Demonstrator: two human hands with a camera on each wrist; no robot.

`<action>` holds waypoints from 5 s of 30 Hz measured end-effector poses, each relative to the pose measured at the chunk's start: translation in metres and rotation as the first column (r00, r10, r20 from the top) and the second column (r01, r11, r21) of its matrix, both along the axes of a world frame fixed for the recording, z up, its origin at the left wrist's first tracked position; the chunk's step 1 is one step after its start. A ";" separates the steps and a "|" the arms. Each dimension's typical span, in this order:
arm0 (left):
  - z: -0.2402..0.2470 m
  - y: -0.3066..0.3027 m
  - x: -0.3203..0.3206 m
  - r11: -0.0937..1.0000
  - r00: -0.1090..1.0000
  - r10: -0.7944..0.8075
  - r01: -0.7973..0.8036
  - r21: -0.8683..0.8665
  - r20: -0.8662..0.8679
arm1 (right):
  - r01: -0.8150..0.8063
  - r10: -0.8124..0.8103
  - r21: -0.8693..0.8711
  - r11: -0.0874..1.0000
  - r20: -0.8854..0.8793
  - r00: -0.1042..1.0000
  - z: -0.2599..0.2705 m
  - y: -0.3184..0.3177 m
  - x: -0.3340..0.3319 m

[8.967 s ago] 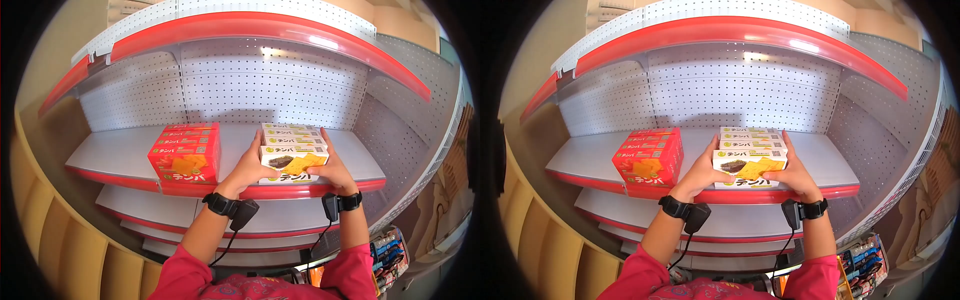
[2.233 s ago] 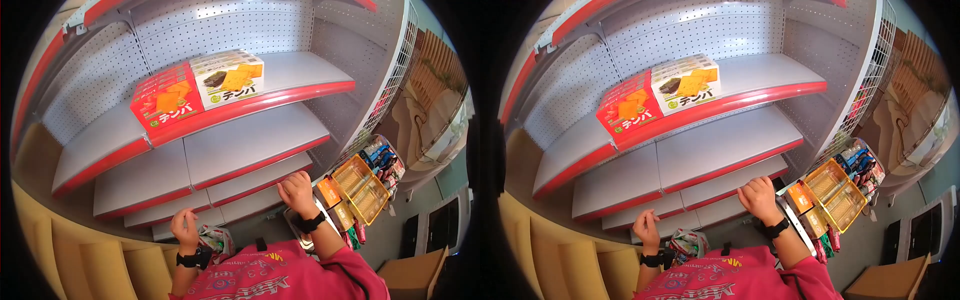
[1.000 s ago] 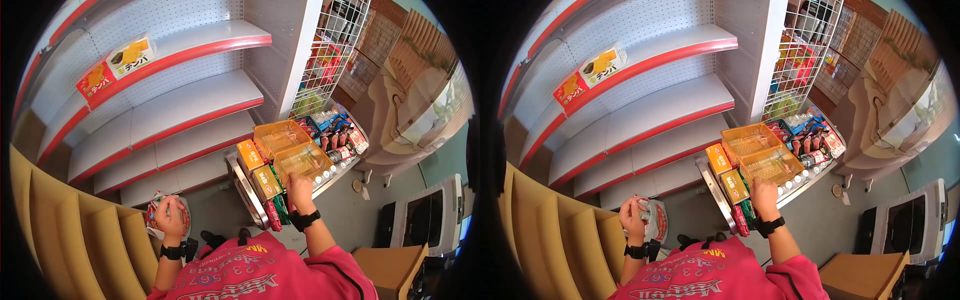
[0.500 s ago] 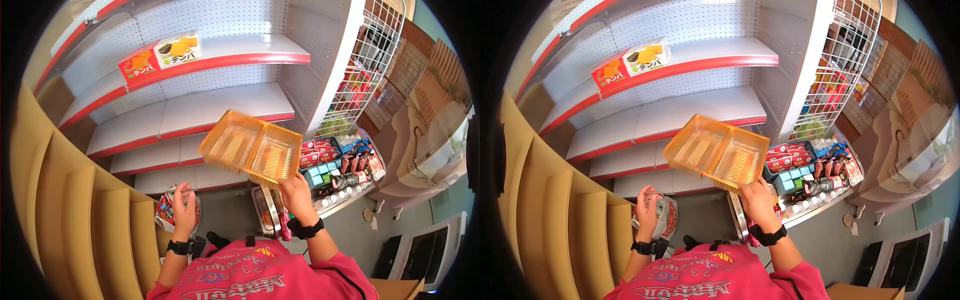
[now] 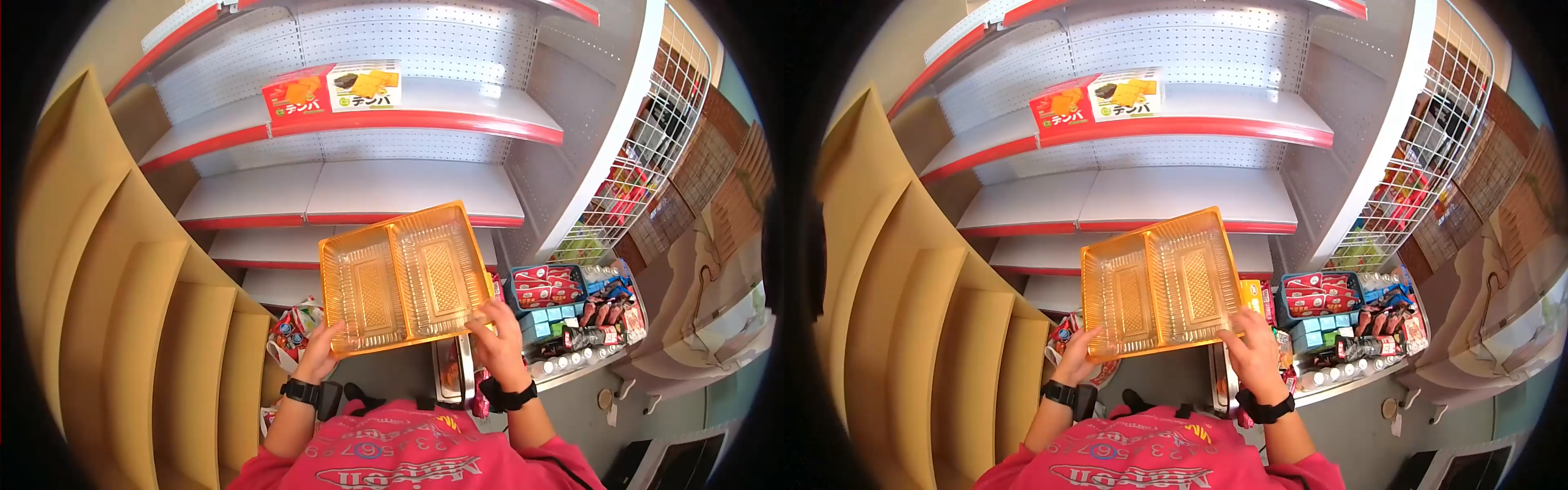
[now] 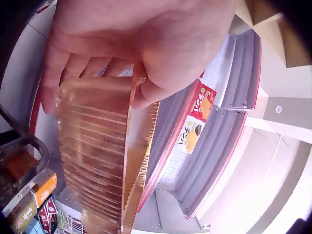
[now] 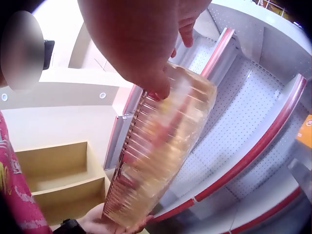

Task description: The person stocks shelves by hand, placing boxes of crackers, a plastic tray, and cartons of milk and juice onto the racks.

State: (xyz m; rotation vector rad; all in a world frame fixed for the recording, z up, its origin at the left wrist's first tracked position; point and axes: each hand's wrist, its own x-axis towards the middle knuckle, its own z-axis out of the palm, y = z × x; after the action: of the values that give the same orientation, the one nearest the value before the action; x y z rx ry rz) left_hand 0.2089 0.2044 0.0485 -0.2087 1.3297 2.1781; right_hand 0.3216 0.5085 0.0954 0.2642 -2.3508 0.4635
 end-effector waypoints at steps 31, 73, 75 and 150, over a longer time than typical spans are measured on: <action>-0.005 -0.021 0.001 0.998 0.974 0.017 -0.030 -0.055 -0.228 | 0.472 -0.250 -0.232 0.851 0.612 0.751 -0.028 -0.008 -0.023; -0.045 -0.022 -0.433 0.835 0.966 -0.060 -0.088 -0.543 -0.250 | 0.586 -0.371 -0.300 0.752 0.542 0.754 -0.040 -0.039 -0.148; -0.053 -0.021 -0.447 0.828 0.971 -0.058 -0.083 -0.555 -0.232 | 0.601 -0.382 -0.299 0.741 0.548 0.744 -0.039 -0.043 -0.153; -0.119 0.111 -0.094 0.791 0.703 -0.393 -0.070 -0.608 -0.593 | 0.905 -0.635 -0.031 0.425 0.702 0.323 -0.112 0.084 0.158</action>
State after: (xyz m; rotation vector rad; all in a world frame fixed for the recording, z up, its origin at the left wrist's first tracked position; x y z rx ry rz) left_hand 0.1148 0.3154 -0.0703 0.5696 2.3436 1.6322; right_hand 0.4794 0.5925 -0.0162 -1.4735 -2.4672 0.5716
